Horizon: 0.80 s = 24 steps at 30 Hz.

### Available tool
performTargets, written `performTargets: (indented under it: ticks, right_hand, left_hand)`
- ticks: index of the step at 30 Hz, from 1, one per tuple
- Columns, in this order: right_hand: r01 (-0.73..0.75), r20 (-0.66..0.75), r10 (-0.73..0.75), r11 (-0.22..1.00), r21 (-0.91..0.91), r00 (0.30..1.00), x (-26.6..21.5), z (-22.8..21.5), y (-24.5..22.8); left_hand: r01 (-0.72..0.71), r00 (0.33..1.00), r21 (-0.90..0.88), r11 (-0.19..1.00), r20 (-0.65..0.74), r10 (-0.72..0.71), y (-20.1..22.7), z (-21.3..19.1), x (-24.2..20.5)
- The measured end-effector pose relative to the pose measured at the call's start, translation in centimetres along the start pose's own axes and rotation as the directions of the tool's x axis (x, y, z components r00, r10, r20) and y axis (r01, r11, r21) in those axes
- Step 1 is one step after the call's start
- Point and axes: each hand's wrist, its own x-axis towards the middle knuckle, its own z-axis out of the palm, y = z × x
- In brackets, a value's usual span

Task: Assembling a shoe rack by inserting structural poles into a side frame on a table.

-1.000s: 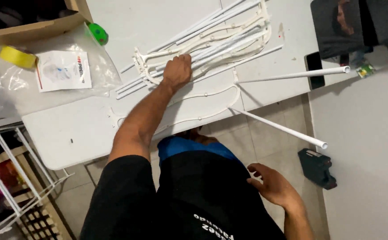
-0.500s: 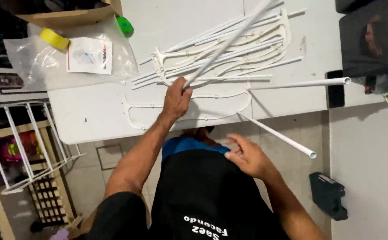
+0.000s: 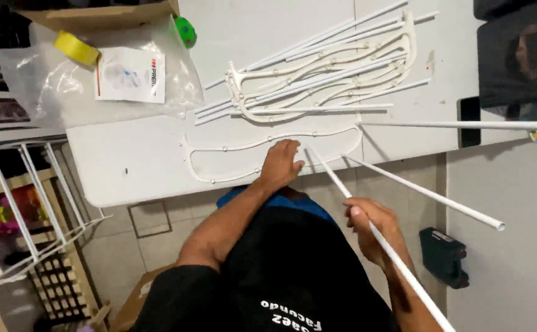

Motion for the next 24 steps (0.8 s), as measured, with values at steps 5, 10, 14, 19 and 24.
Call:
performTargets:
  ticks: [5,10,14,19,24]
  right_hand:
    - [-0.24,-0.181,0.239,0.971,0.012,0.954,1.9,2.8,1.3]
    - [-0.337,-0.243,0.331,0.941,0.018,0.912,3.8,4.5,1.4]
    - [-0.362,-0.257,0.36,0.931,0.043,0.897,4.6,4.9,1.6]
    - [-0.363,-0.237,0.351,0.932,-0.008,0.906,5.5,4.6,1.0]
    - [-0.362,-0.198,0.342,0.929,-0.078,0.919,6.6,4.7,-0.4]
  left_hand:
    - [0.083,0.988,-0.148,0.985,0.143,-0.062,-1.9,1.5,5.7]
    - [0.001,0.969,0.042,0.999,0.245,-0.012,-5.1,7.2,9.5]
    - [-0.049,0.978,0.09,0.995,0.208,0.03,-6.7,10.2,10.9]
    - [0.001,0.984,0.024,1.0,0.181,-0.006,-7.6,11.0,11.7]
    - [-0.016,0.985,-0.024,1.0,0.172,0.02,-8.4,11.5,12.0]
